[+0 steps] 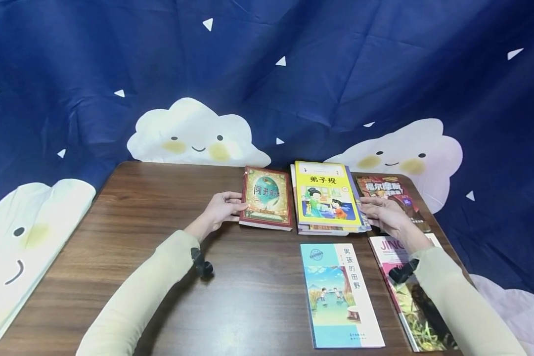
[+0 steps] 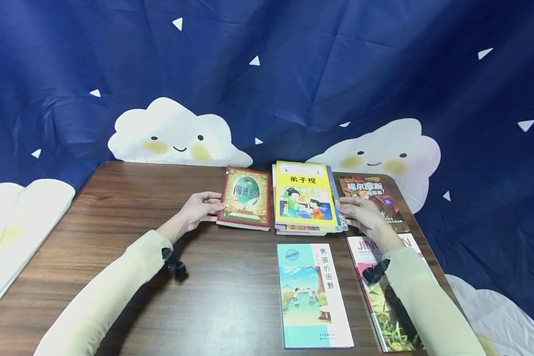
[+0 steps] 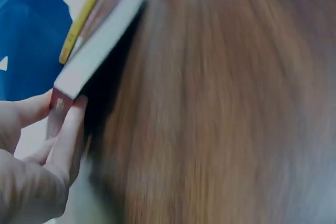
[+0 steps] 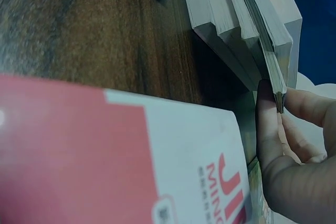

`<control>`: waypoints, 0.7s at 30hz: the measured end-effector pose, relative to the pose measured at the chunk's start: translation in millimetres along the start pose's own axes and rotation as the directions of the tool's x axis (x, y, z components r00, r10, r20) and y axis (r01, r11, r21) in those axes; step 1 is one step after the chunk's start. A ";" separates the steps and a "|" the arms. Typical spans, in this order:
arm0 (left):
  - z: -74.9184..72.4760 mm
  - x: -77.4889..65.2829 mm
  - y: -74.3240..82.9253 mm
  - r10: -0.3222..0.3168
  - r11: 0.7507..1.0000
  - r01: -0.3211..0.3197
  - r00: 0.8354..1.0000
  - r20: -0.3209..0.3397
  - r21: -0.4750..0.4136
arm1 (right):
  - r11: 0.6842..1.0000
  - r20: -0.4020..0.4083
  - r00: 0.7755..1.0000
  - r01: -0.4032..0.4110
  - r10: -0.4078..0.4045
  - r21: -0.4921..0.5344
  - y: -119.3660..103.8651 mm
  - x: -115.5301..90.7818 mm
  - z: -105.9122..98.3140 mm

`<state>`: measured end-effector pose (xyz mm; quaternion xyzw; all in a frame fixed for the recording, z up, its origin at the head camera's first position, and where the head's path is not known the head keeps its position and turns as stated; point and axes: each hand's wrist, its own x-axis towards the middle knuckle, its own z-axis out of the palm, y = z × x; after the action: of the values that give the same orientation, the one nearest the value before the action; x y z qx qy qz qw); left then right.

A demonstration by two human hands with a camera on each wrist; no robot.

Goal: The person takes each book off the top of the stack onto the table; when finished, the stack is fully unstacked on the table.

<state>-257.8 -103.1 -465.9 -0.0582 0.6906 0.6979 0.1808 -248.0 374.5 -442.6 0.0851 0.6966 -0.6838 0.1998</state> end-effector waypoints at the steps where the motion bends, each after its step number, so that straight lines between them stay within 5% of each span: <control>1: -1.8 0.2 -0.7 0.016 0.999 -0.015 1.000 -0.009 0.048 | 1.000 0.000 1.000 -0.001 0.001 -0.003 -0.4 0.0 0.7; 5: -5.5 -1.2 1.0 0.094 0.979 -0.083 0.994 -0.053 0.187 | 1.000 -0.003 1.000 -0.007 0.006 -0.014 -0.5 1.3 2.1; 9: 6.2 -1.2 10.4 0.152 0.978 -0.144 0.987 -0.045 0.154 | 1.000 -0.008 1.000 -0.003 0.003 -0.010 -0.8 1.3 1.2; 21: 100.6 13.8 16.8 0.113 0.994 -0.113 0.990 0.089 -0.005 | 1.000 -0.003 1.000 -0.007 0.007 -0.008 -0.1 1.7 -0.5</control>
<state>-259.2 -1.4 -450.6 0.0121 0.6841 0.7088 0.1718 -249.6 374.7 -443.2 0.0879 0.6993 -0.6802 0.2015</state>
